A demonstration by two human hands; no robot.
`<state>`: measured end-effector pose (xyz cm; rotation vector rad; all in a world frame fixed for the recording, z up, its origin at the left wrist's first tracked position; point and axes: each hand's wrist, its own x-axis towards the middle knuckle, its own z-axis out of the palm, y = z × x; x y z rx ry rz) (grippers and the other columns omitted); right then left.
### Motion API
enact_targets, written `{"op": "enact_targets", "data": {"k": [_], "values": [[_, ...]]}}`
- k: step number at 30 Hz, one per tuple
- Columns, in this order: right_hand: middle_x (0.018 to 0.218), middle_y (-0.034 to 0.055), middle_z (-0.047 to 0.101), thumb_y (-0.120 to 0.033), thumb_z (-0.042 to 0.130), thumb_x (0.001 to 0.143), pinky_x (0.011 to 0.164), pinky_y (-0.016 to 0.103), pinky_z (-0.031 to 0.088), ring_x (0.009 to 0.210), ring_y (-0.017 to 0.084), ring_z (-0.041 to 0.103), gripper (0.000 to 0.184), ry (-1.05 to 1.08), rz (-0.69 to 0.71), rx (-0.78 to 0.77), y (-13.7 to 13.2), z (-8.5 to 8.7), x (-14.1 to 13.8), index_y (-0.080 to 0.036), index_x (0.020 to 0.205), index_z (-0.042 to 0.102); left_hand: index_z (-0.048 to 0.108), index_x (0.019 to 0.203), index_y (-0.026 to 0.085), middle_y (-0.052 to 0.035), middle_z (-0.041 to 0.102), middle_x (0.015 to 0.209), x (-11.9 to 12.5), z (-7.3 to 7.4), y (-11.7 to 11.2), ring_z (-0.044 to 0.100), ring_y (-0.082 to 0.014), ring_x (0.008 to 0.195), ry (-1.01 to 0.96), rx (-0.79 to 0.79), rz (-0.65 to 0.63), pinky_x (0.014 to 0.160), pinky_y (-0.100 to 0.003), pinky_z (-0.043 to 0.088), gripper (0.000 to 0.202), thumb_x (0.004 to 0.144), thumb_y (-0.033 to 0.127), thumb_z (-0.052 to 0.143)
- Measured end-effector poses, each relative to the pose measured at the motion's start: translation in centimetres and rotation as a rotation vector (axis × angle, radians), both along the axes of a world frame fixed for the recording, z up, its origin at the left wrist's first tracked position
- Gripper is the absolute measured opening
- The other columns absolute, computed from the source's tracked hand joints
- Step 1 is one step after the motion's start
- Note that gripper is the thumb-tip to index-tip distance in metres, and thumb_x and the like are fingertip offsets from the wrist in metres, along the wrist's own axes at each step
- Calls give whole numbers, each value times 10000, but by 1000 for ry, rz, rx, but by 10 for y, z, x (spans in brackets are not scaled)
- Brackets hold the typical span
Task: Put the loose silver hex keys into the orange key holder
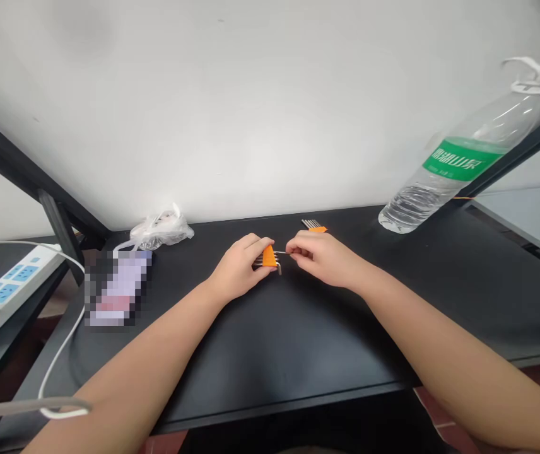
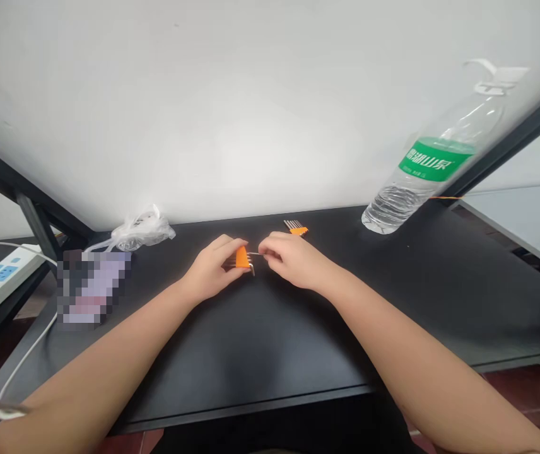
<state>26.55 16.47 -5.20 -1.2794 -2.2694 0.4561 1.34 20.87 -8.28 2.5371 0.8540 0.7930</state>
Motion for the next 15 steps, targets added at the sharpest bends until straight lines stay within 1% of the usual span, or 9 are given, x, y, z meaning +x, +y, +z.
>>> {"op": "enact_targets", "data": {"k": [3,8,12,15], "values": [[961,55,655,-186,516,959,723,325,472,809,189,604,167,-12,33,2,0,-1,1,-230,959,677,563,1346,256,-74,622,1144,0,0,0,617,-224,1015,-2,-1,-13,877,-371,570,463,917,353,706],[970,57,675,-206,501,985,770,356,485,844,207,618,198,-4,9,30,1,5,5,-239,976,696,561,1359,261,-77,630,1149,-1,-2,0,623,-230,1035,-16,-11,-17,909,-391,575,462,923,331,697],[977,71,688,-218,507,990,786,372,496,872,223,627,210,24,20,37,-1,10,6,-237,1002,716,562,1362,252,-79,633,1155,-1,-2,0,618,-235,1050,-16,-14,-17,934,-402,569,465,927,341,697],[985,72,691,-218,513,995,785,371,503,871,219,636,216,28,35,55,-1,9,6,-236,1009,728,563,1364,245,-79,638,1155,-1,-3,1,619,-235,1041,-23,-2,-19,933,-406,568,469,927,348,700]]}}
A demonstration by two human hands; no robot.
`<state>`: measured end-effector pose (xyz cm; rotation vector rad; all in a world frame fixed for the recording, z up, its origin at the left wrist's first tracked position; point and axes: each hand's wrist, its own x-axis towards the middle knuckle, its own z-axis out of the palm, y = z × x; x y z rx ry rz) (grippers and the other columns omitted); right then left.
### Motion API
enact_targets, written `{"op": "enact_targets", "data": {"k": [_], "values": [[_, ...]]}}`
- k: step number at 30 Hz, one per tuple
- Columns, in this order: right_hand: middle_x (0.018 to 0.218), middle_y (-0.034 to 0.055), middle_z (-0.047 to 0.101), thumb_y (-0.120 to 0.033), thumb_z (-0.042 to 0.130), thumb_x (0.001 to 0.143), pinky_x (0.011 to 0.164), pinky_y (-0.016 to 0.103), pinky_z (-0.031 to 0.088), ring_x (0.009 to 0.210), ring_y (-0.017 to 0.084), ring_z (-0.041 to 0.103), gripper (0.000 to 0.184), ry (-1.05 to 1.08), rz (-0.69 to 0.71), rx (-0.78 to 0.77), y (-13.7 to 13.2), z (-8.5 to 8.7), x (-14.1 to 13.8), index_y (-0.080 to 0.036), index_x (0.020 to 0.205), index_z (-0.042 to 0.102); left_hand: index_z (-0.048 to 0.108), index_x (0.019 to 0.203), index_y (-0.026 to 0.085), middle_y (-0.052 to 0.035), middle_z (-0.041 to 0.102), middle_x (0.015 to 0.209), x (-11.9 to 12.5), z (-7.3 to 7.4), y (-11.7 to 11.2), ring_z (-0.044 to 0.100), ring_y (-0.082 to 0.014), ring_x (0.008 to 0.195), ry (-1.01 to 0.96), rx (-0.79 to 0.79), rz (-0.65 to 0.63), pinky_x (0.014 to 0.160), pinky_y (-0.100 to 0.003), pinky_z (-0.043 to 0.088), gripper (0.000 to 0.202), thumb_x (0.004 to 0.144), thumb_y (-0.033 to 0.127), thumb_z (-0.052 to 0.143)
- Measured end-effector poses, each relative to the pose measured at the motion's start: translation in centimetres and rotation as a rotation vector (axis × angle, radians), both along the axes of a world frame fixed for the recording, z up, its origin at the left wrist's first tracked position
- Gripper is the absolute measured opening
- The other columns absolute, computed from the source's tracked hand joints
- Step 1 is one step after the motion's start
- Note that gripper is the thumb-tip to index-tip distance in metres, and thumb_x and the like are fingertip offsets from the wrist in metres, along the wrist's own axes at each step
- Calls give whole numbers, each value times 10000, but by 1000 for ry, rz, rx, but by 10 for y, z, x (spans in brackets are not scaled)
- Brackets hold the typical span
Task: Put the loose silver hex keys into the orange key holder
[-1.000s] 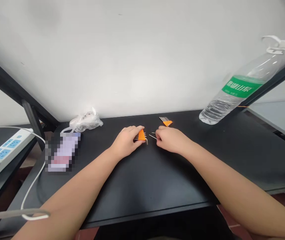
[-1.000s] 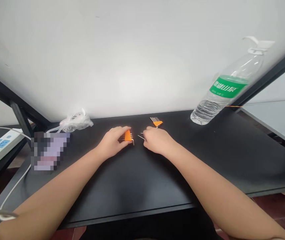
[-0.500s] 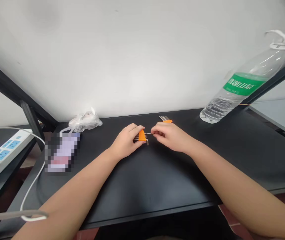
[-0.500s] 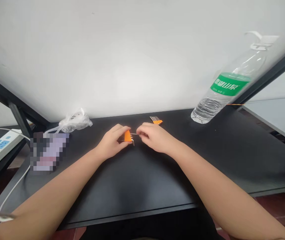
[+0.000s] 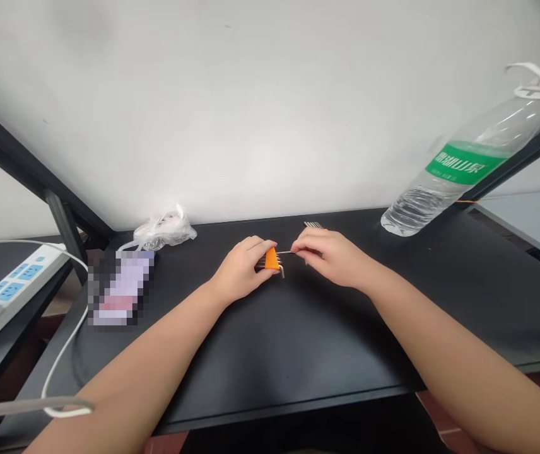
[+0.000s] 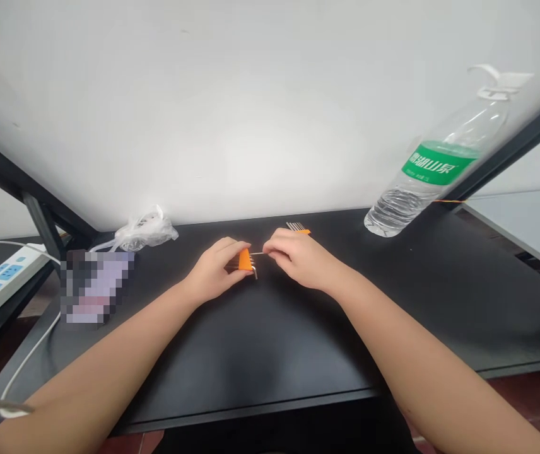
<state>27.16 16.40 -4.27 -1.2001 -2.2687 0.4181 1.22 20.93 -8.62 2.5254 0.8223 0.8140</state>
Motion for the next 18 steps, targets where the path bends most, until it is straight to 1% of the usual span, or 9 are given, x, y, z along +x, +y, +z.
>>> {"op": "enact_targets", "data": {"k": [7,12,18], "values": [[1027,68,677,-176,514,1002,794,362,522,878,204,649,238,21,28,105,1,-7,2,-238,1067,735,572,1353,233,-73,647,1130,0,-2,2,616,-232,1021,-12,48,-7,918,-410,572,489,901,331,732],[1060,66,673,-159,505,1006,775,352,522,876,198,648,259,-24,36,150,-2,-6,1,-244,1094,733,580,1348,229,-76,656,1103,-1,-3,3,618,-236,999,-20,81,-23,908,-422,571,489,896,332,739],[1057,70,670,-150,479,1014,759,344,522,857,189,643,268,-59,34,174,-6,-3,-1,-229,1098,721,590,1334,216,-72,673,1083,0,-3,3,615,-228,986,-36,96,-31,908,-417,567,489,898,373,746]]}}
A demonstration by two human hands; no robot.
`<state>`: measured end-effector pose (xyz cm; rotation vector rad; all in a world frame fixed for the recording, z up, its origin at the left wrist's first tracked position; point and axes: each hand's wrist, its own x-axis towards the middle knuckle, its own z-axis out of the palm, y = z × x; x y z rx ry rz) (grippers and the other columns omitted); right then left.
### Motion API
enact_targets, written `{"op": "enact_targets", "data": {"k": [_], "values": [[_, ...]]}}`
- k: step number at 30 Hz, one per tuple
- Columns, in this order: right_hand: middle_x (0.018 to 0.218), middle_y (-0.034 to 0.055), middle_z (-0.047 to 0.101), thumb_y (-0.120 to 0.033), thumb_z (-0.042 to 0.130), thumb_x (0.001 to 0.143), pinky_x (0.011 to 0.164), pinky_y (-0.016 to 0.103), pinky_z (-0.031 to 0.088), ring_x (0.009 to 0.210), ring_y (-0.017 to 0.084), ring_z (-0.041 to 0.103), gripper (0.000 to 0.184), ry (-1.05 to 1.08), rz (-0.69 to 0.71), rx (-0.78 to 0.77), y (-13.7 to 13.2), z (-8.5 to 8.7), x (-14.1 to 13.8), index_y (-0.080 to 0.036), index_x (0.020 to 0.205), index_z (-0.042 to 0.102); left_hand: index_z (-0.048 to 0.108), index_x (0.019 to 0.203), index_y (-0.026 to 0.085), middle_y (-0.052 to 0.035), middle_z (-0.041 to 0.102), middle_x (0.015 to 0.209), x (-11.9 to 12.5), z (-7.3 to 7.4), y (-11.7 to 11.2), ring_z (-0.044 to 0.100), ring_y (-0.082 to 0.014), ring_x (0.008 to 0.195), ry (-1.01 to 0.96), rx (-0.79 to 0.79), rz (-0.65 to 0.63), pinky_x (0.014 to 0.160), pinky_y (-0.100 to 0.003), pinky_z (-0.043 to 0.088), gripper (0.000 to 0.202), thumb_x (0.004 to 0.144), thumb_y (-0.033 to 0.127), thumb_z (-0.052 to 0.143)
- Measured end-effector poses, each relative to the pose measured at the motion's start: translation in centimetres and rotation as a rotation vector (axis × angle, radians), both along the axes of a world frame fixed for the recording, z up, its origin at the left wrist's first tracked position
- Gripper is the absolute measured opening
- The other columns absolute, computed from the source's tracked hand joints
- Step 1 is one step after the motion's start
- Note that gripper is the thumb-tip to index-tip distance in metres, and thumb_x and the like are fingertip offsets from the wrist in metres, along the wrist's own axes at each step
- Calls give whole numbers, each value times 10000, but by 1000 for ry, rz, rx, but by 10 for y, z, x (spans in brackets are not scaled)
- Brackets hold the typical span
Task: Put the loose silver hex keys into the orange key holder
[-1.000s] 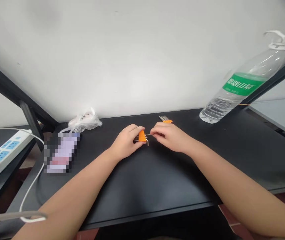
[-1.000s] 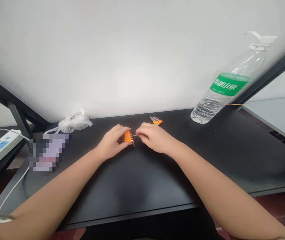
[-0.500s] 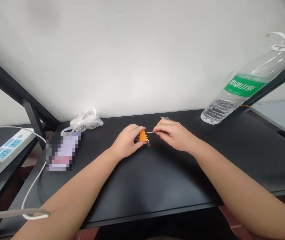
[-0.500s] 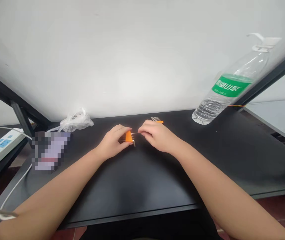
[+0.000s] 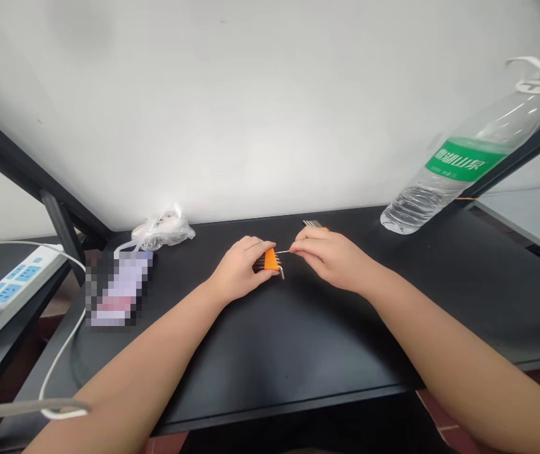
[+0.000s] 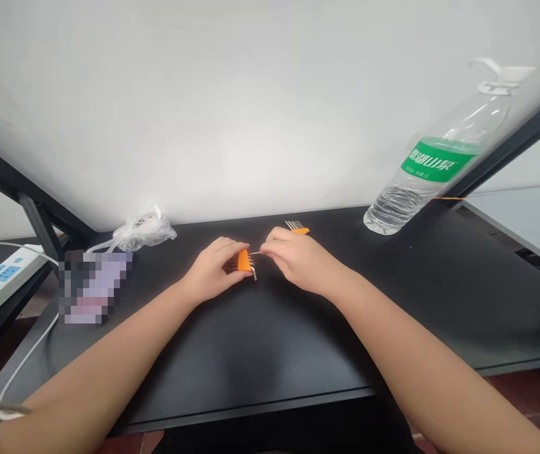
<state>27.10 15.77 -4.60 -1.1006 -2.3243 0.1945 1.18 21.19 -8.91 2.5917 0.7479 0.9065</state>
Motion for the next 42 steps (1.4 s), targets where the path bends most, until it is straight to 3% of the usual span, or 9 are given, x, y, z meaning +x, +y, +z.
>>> {"op": "enact_targets", "data": {"k": [12,22,34,38,40,42], "values": [[1049,73,667,-148,486,1006,750,344,523,857,196,633,257,17,9,24,-1,2,-1,-232,1090,714,582,1361,236,-81,676,1213,0,1,-1,612,-257,1136,-13,-36,5,995,-454,562,515,894,368,757],[1051,67,664,-128,509,995,774,352,527,864,197,635,249,43,10,15,-3,3,-1,-237,1097,708,570,1383,256,-75,682,1229,0,2,0,627,-247,1140,-21,-53,-15,994,-451,572,533,885,282,758],[1045,84,665,-165,492,1005,757,353,530,877,208,632,263,63,5,2,-5,3,-7,-244,1099,723,588,1368,250,-89,690,1225,1,4,2,642,-251,1160,-49,-23,-45,1022,-463,549,489,907,318,739],[983,65,672,-239,569,992,764,361,537,845,195,636,162,303,36,-222,-2,-2,-15,-236,1055,718,603,1339,252,-87,704,1196,3,6,-1,636,-261,1163,-40,5,-79,1042,-477,519,442,918,313,722],[907,35,656,-312,666,947,665,326,524,731,164,616,133,522,21,-484,3,-9,-18,-226,1047,681,600,1333,249,-90,705,1198,5,8,-4,628,-269,1181,-46,27,-97,1057,-485,500,435,922,328,718],[836,2,633,-383,759,878,553,272,464,621,125,565,256,728,26,-763,8,-18,-20,-215,1018,625,593,1329,250,-91,702,1213,7,10,-7,617,-273,1209,-45,57,-107,1071,-488,480,421,932,332,705]]}}
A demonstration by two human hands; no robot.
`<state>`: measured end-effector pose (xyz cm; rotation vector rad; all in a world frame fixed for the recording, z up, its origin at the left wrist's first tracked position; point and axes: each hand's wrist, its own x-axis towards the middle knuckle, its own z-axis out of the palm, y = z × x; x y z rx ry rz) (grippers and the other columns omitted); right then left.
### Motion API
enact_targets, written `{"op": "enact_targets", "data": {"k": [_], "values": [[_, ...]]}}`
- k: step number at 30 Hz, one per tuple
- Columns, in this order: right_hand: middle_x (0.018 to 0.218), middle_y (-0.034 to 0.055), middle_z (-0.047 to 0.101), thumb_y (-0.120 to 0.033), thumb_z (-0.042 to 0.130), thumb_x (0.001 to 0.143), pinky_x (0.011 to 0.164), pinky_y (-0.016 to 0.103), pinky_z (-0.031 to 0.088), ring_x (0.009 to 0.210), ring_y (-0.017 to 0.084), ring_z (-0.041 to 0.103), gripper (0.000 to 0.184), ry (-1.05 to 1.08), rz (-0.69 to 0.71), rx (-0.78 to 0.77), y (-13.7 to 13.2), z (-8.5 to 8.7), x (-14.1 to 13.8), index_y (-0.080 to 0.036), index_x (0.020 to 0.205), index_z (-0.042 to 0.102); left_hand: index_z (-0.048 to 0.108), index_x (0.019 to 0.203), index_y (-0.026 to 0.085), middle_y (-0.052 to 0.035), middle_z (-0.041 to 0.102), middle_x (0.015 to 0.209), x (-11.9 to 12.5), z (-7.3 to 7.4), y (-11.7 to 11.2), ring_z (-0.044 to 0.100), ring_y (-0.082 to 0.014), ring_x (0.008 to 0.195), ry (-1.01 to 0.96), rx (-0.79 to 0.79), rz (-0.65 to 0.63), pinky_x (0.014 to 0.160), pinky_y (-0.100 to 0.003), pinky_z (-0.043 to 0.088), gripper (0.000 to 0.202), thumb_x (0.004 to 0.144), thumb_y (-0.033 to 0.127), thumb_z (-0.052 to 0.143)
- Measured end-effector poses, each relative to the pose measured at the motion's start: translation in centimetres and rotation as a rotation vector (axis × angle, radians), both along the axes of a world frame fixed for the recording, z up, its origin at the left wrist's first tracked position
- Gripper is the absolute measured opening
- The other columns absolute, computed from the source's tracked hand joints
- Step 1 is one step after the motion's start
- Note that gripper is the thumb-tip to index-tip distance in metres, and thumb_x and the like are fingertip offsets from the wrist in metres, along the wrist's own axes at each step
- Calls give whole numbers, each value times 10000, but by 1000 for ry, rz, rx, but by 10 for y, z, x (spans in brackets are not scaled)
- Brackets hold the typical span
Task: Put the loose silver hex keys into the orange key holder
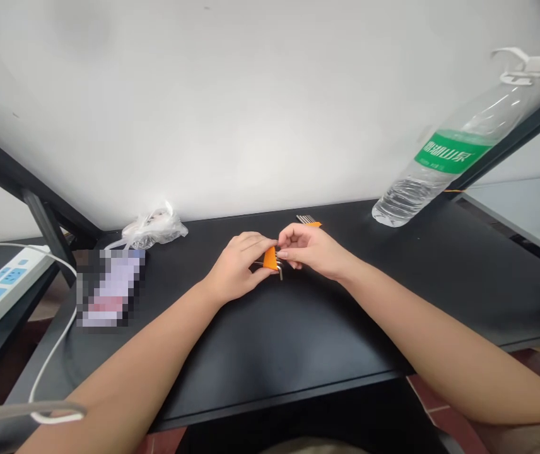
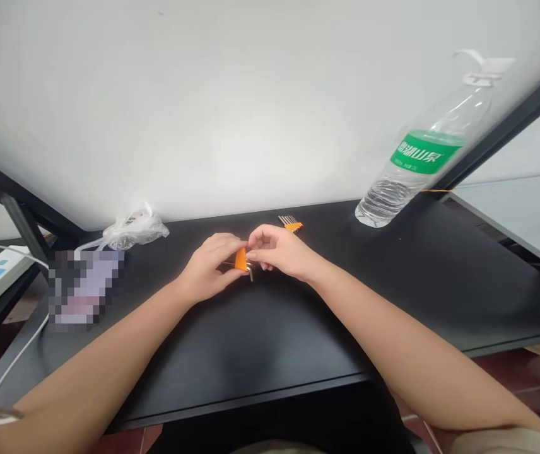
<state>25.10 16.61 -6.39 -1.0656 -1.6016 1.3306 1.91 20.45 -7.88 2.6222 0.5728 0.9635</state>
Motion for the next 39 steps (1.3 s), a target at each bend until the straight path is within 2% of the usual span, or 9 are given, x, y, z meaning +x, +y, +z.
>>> {"op": "enact_targets", "data": {"k": [2,4,6,8,12,17,25,33,39], "values": [[780,-14,619,-434,802,834,505,240,399,566,101,511,340,104,56,-177,4,-7,-2,-204,964,589,586,1332,256,-87,701,1214,1,1,-2,612,-271,1222,25,25,-11,1068,-481,469,398,949,312,677],[729,-18,604,-489,780,845,490,233,361,544,94,479,360,99,72,-223,6,-8,-1,-194,922,588,579,1342,256,-87,699,1201,1,0,-3,617,-267,1201,61,31,-4,1043,-469,471,394,958,294,656],[694,-18,587,-533,713,891,498,241,360,548,106,483,356,-10,9,-146,7,-6,4,-193,905,611,564,1365,247,-86,701,1161,0,-3,-2,629,-260,1145,84,29,30,1010,-458,478,416,960,286,650],[704,-7,592,-513,661,929,542,262,393,596,132,523,317,-232,-110,46,9,-1,14,-198,896,648,545,1391,242,-77,704,1118,-2,-6,1,631,-252,1096,92,21,71,992,-451,480,450,958,291,658],[866,44,656,-311,645,926,716,334,467,784,191,606,129,-757,-190,434,16,-3,36,-208,901,719,536,1416,246,-60,710,1091,-6,-10,5,632,-236,1039,94,-16,116,974,-434,495,508,945,351,694],[913,54,662,-209,653,890,712,323,471,820,200,630,82,-1007,-94,461,22,-13,42,-221,887,734,563,1407,259,-67,714,1099,-6,-10,5,645,-237,1018,79,-31,140,944,-421,525,518,932,402,710],[770,61,626,-132,679,818,503,285,340,591,153,538,136,-1211,-122,536,10,-8,28,-194,703,642,567,1410,261,-71,723,1108,-6,-11,7,662,-243,1031,80,-37,128,924,-416,545,529,921,391,721],[819,45,633,-160,629,837,549,295,343,620,152,529,124,-1159,-139,480,5,2,21,-199,724,595,580,1400,246,-76,723,1104,-5,-13,8,662,-238,1034,69,-36,135,943,-429,545,521,922,389,729],[757,-8,611,-124,607,810,619,280,372,656,146,530,103,-906,-96,500,2,10,17,-208,791,550,580,1402,250,-80,725,1122,-6,-13,9,661,-249,1066,46,-34,115,961,-455,549,513,924,362,726]]}}
